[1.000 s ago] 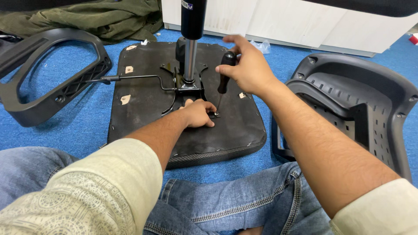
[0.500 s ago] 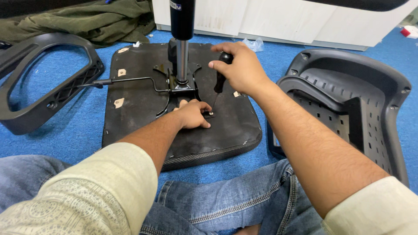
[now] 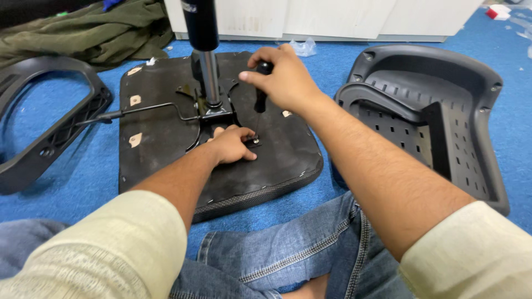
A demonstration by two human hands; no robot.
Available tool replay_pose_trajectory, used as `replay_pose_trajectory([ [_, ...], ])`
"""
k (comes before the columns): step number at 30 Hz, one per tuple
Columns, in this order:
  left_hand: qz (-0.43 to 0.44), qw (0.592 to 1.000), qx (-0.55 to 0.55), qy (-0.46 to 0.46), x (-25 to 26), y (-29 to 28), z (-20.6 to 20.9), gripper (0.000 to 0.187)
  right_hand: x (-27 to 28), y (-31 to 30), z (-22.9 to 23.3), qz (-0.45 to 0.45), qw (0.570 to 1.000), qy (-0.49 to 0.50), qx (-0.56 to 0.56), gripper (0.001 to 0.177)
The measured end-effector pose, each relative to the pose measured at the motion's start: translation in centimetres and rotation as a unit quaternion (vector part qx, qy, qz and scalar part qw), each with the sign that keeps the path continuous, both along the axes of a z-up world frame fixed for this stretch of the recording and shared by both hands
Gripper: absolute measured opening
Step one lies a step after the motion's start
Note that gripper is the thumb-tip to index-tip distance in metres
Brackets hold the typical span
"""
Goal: The person sits on the floor and uses a screwdriver to remove screws from the underside of an office chair seat. They detach the metal mounting plate and gas lift mechanism from the seat cushion, leaving the components separated.
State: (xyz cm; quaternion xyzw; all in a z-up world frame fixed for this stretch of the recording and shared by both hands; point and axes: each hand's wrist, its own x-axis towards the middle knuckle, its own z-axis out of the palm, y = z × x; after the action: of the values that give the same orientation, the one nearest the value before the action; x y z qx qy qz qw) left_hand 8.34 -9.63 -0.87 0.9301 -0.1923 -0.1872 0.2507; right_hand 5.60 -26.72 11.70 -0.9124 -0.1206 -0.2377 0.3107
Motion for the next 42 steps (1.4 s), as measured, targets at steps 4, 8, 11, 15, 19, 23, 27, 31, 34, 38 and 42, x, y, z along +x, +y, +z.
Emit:
replay_pose_trajectory([
  [4,0.011,1.0,0.008,0.0,0.3,0.1,-0.3,0.067,0.1,-0.6,0.3,0.026,1.0,0.005,0.002,0.047],
  [8,0.011,1.0,0.02,0.002,0.1,-0.1,-0.1,0.058,-0.1,-1.4,0.9,0.087,0.994,0.014,0.072,0.062],
  [11,0.011,0.999,0.031,-0.005,-0.5,-0.1,0.0,0.059,-0.7,-1.5,1.1,0.017,0.998,0.057,-0.004,0.043],
  [15,0.003,1.0,0.024,-0.013,-0.7,0.1,0.4,0.072,-1.4,-0.7,1.0,0.026,0.997,0.049,0.053,0.041],
  [19,-0.002,0.999,0.031,0.005,-0.7,0.1,0.7,0.07,-1.4,-0.5,1.0,0.008,0.999,0.02,0.027,0.036],
  [23,0.007,0.999,0.032,0.011,-0.8,0.0,0.9,0.068,-0.9,-0.6,0.9,0.009,0.998,0.05,0.042,0.043],
  [27,0.008,0.999,0.024,0.024,-0.9,0.1,1.1,0.065,-0.9,-0.6,0.7,0.108,0.99,0.007,0.091,0.047],
  [31,0.011,0.999,0.027,0.013,-1.2,0.1,1.4,0.073,-1.2,-0.1,0.6,0.039,0.994,0.059,0.085,0.04],
  [34,-0.005,0.999,0.038,0.011,-1.5,0.2,1.5,0.076,-1.5,0.2,0.7,0.008,0.997,0.03,0.073,0.035],
  [38,-0.002,0.999,0.042,0.022,-1.5,0.1,1.5,0.076,-1.6,0.0,0.9,0.012,0.997,-0.079,0.005,0.032],
  [42,0.003,0.999,0.038,0.022,-1.1,0.0,1.3,0.07,-1.2,-0.2,0.9,0.014,0.997,0.021,0.079,0.038],
])
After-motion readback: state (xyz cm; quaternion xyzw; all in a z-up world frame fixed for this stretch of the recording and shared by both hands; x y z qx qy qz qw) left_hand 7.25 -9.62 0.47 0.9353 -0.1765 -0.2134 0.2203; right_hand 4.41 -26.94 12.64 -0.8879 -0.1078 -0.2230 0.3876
